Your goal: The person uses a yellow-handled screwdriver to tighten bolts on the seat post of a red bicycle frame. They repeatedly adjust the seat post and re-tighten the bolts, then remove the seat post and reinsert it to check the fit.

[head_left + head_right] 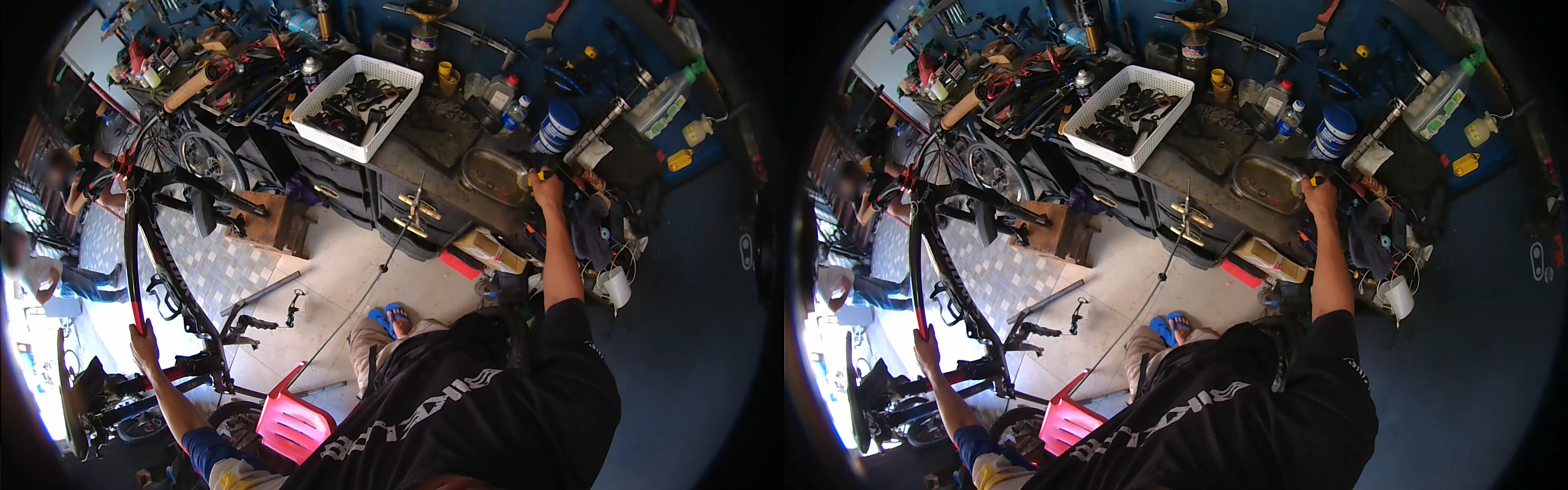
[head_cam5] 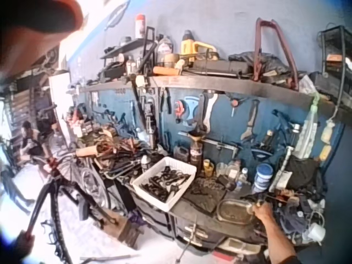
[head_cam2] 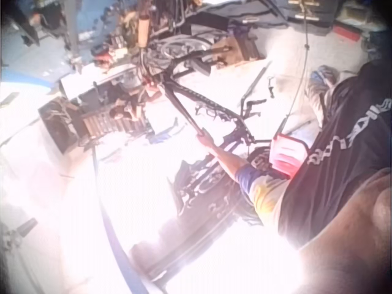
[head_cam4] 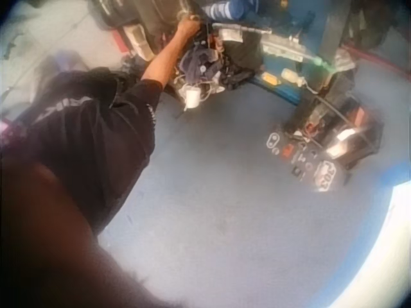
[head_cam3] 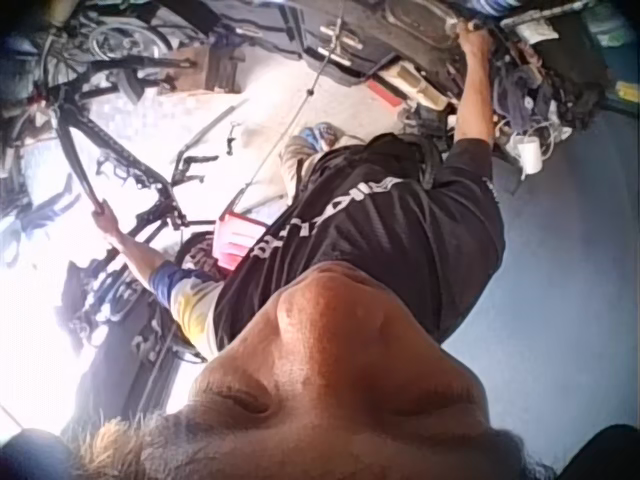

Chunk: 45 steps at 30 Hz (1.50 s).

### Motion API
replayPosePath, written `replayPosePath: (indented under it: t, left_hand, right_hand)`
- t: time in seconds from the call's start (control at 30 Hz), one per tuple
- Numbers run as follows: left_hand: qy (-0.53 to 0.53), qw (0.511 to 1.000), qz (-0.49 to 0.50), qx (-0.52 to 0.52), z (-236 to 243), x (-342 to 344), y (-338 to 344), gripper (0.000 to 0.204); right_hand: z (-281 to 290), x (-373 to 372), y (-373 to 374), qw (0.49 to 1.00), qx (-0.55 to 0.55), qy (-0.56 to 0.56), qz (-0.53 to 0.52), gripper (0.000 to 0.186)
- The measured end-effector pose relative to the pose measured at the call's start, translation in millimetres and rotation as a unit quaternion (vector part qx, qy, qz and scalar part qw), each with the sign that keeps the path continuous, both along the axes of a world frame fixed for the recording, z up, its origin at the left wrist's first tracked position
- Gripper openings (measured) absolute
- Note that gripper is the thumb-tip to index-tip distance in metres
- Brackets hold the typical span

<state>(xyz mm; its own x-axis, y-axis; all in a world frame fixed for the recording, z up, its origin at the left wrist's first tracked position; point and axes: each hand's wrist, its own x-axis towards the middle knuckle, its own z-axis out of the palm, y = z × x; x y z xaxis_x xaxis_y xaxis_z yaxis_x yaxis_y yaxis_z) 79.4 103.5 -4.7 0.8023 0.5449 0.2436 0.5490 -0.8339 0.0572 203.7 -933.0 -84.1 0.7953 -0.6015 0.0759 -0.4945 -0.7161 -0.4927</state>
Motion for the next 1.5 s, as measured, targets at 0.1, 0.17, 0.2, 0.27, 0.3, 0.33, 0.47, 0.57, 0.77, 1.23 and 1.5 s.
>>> replayPosePath:
  t: [0.1, 0.17, 0.2, 0.27, 0.3, 0.33, 0.47, 0.57, 0.77, 1.23, 1.5]
  left_hand:
    - [-0.006, 1.0, -0.014, -0.001, -2, 0, 0, 0.049]
    - [-0.001, 1.0, -0.014, -0.008, -1, -3, -1, 0.049]
    - [0.003, 1.0, -0.009, -0.01, 2, -4, -1, 0.049]
    - [0.009, 1.0, -0.001, -0.017, 3, -2, 0, 0.049]
    - [0.004, 1.0, -0.003, -0.016, 1, -2, -1, 0.049]
    - [-0.001, 1.0, -0.005, -0.014, -3, -1, -2, 0.049]
    - [-0.002, 1.0, -0.009, -0.015, 0, 0, -3, 0.048]
    - [-0.003, 1.0, -0.005, -0.01, 3, -7, 5, 0.049]
    - [-0.006, 1.0, -0.002, -0.024, -1, 0, -4, 0.047]
    - [-0.015, 1.0, -0.016, -0.012, -10, 5, 6, 0.049]
    - [0.036, 0.999, 0.039, 0.003, 0, -10, 12, 0.06]
  right_hand:
    - [-11, -5, -8, 0.999, -0.028, -0.026, 0.001, 0.041]
    - [-11, -4, -3, 0.998, 0.056, -0.007, -0.034, 0.039]
    - [-4, -3, 3, 0.989, 0.132, 0.021, -0.065, 0.038]
    - [7, 0, 8, 0.976, 0.203, 0.04, -0.074, 0.037]
    - [13, 4, 5, 0.978, 0.199, 0.032, -0.052, 0.036]
    - [19, 7, 3, 0.98, 0.194, 0.024, -0.03, 0.036]
    - [53, 16, 39, 0.976, 0.118, -0.183, 0.017, 0.032]
    - [67, 14, 70, 0.947, 0.104, -0.297, 0.066, 0.024]
    - [4, 17, 84, 0.993, 0.027, -0.114, 0.0, 0.024]
    - [-23, 13, 89, 0.924, 0.289, -0.246, -0.058, 0.015]
    - [-17, 26, 87, 0.877, 0.129, -0.459, 0.067, 0.025]
